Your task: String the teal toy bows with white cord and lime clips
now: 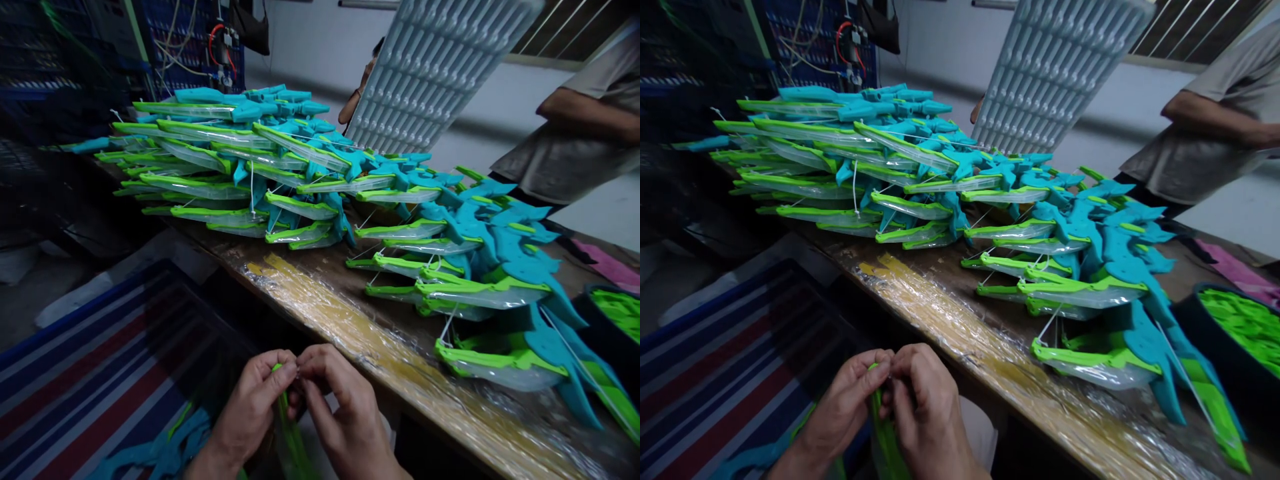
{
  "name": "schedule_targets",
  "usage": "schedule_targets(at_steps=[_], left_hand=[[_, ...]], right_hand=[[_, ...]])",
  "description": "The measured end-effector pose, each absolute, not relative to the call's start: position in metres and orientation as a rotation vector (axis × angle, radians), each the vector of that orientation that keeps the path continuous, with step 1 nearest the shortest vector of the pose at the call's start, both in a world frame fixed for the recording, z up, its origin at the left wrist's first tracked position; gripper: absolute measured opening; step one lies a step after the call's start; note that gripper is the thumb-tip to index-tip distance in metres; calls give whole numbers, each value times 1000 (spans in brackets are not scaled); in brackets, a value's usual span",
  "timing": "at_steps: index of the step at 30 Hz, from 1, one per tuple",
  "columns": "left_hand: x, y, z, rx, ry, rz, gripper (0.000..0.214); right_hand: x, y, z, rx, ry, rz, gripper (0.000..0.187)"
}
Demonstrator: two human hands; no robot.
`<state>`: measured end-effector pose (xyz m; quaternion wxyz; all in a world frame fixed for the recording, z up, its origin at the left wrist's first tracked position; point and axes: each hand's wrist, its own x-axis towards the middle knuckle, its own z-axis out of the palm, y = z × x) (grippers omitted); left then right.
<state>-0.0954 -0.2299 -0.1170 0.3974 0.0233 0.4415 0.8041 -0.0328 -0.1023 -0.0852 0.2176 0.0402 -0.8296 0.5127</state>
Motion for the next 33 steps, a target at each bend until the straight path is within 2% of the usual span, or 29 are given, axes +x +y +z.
schedule_targets(at_steps=[6,12,15,23,28,33], left_hand=[[-95,-228,-123,-1,1156,2049,37],[-91,-232,-134,86,1321,2079,31],[-93,-236,-132,184,1423,2030,31],[-101,-245,-123,332,1573,1828,26],[-98,-242,-125,140,1239,1933,33],[-90,-234,-119,-73,980,2044,37]], right_hand=[[-32,-102,-87,27,-2345,1373,14],[-34,-103,-85,-483,-2127,2168,19],[-36,-101,-83,-493,-2046,2253,22],[-34,-99,-86,-397,-2243,1965,13],[-30,-104,-87,-82,-2341,1418,17],[-25,-109,-88,28,-2357,1286,17]])
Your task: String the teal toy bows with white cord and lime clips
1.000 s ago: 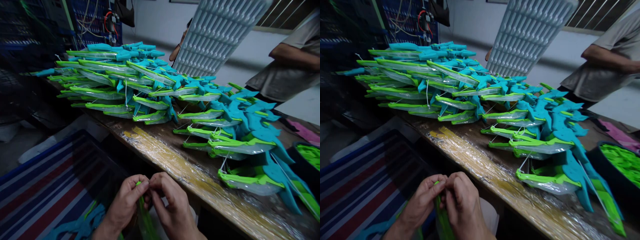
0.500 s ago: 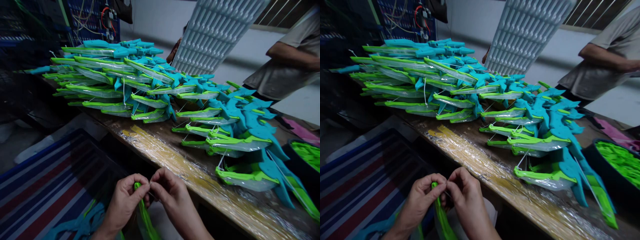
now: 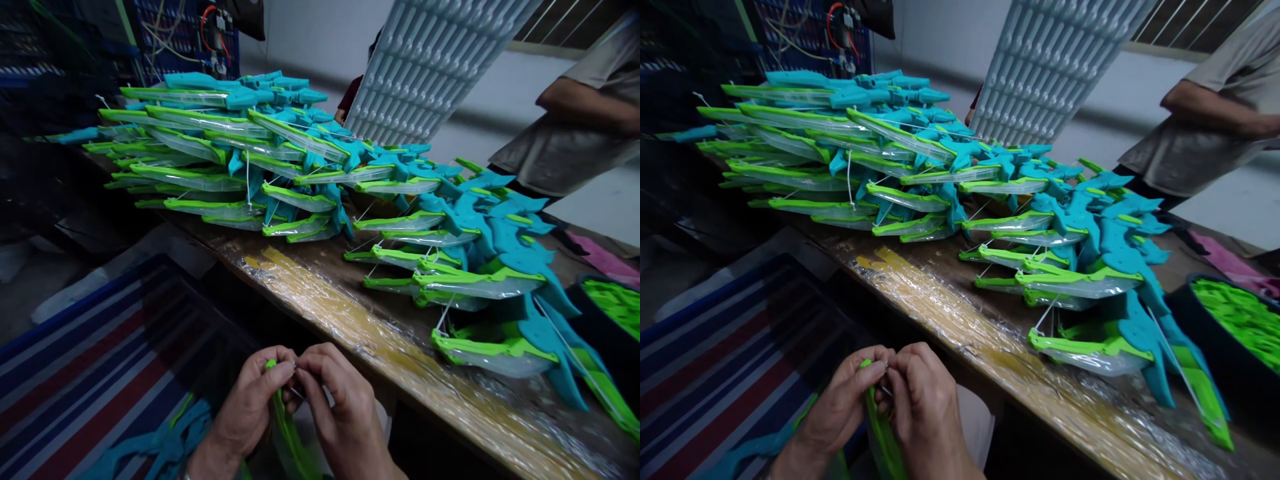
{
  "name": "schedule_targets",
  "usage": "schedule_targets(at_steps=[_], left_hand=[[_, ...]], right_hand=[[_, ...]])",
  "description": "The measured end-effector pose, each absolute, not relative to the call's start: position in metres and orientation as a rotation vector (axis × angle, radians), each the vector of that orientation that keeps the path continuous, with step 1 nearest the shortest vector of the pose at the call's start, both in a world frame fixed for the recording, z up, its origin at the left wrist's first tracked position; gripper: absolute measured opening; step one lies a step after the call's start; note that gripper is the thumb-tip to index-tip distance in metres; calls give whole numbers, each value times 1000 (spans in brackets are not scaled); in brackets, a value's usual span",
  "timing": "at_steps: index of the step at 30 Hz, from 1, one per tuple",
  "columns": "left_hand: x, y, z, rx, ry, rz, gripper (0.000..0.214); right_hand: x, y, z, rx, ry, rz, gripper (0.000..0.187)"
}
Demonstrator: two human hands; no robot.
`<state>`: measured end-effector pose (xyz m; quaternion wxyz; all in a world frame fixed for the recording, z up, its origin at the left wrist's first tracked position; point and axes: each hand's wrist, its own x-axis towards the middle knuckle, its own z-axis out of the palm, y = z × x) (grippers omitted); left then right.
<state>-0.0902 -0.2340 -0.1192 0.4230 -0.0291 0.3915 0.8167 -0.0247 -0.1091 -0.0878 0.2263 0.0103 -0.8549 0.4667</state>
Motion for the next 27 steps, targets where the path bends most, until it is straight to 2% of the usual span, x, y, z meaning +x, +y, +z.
schedule_targets(at_steps=[11,16,19,24,27], left_hand=[[-88,-230,-124,-189,1041,2072,40],[-89,-228,-124,-118,1114,2064,42],[-90,-229,-126,-114,1122,2060,42],[-87,-233,-127,49,1195,2047,38],[-85,-237,-128,166,1324,2009,37]], right_hand=[[-24,-112,-91,55,-2442,982,14],[-18,-104,-94,7,-2466,1013,14],[-16,-100,-92,15,-2530,1074,8],[-22,-98,-83,100,-2593,1057,12],[-23,-97,-80,76,-2661,938,22]])
